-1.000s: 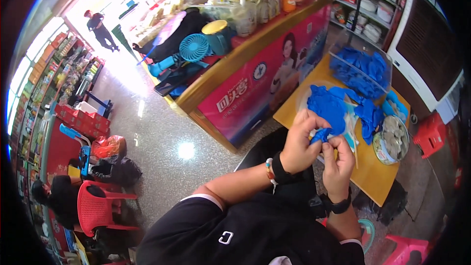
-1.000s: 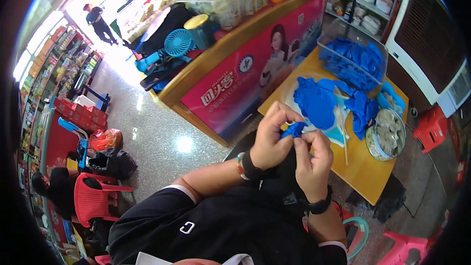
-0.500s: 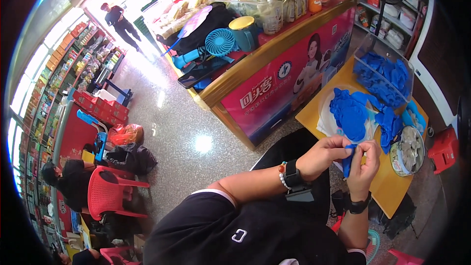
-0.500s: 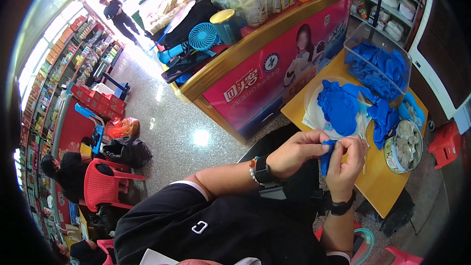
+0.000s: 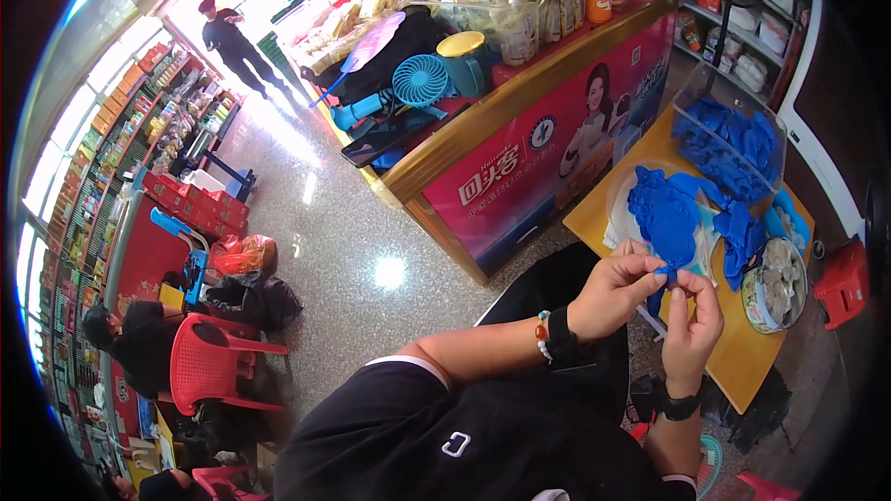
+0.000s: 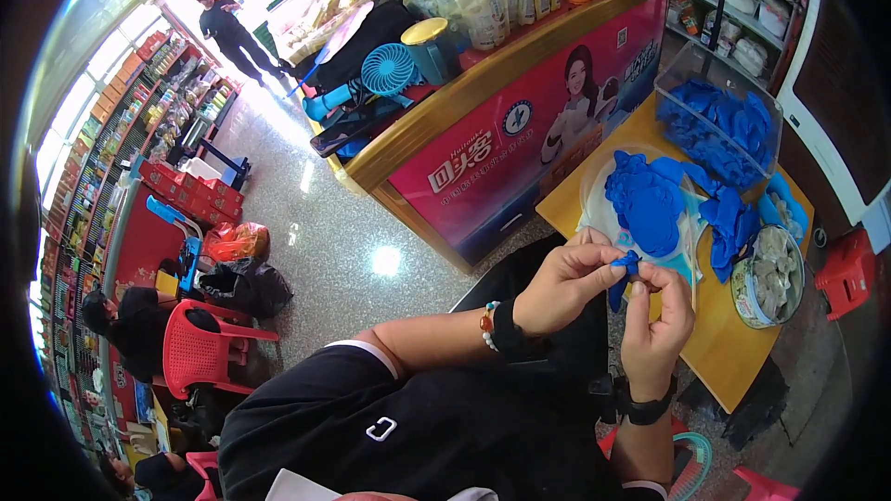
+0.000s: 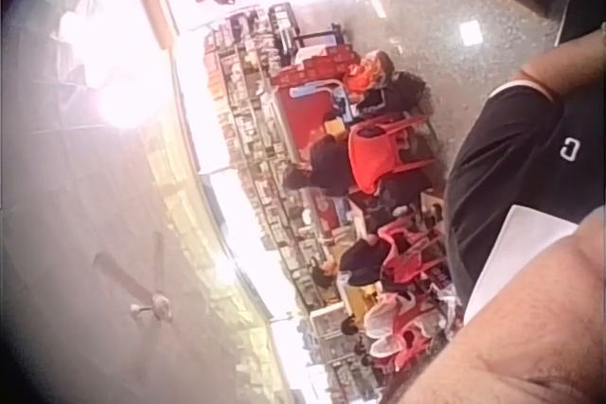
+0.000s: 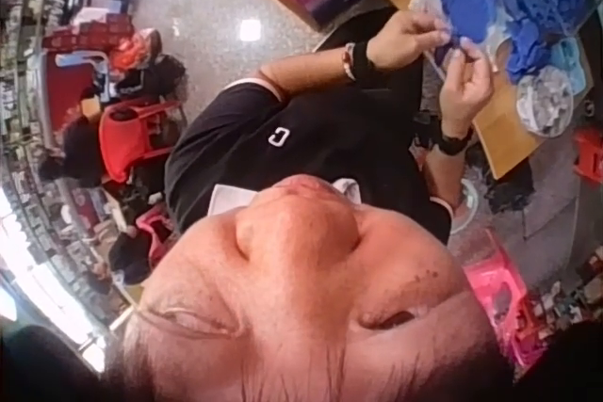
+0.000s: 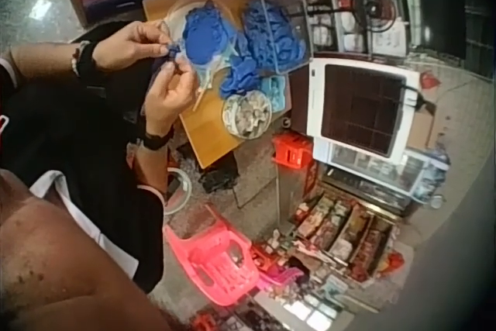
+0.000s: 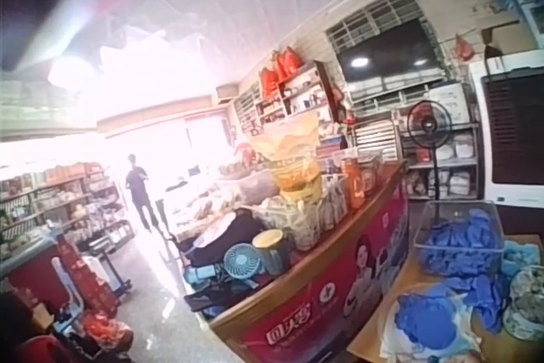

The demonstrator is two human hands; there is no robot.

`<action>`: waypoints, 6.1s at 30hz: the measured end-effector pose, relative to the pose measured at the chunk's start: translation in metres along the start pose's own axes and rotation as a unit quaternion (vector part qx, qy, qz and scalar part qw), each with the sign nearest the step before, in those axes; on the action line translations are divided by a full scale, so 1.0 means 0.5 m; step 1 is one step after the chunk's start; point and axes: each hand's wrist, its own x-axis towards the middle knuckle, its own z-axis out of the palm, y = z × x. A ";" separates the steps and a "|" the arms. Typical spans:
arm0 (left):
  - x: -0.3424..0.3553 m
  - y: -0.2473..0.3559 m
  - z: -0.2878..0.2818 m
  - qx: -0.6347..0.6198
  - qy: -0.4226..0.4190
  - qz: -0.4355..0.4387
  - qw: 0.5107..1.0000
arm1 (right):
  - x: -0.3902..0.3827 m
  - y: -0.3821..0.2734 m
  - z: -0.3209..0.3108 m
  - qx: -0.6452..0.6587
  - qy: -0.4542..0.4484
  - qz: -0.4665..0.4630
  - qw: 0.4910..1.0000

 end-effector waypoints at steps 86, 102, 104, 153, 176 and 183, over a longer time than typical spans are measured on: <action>0.008 0.068 -0.018 -0.208 -0.154 -0.161 0.952 | 0.014 0.001 -0.025 0.094 0.003 0.001 0.996; -0.002 0.032 -0.034 -0.484 -0.207 -0.162 0.835 | -0.002 0.013 -0.018 0.456 0.011 0.251 0.854; -0.001 0.024 -0.041 -0.396 -0.148 -0.158 0.892 | -0.005 0.020 -0.016 0.485 0.004 0.258 0.836; 0.008 0.056 -0.008 -0.035 -0.002 0.105 0.994 | -0.027 -0.031 0.010 0.166 -0.061 -0.012 0.984; 0.013 0.073 -0.014 0.056 0.042 0.071 0.995 | -0.018 -0.018 -0.001 0.070 -0.137 -0.164 0.974; 0.022 0.052 -0.035 -0.051 -0.087 0.073 0.992 | -0.004 -0.017 0.008 0.276 -0.067 0.072 0.956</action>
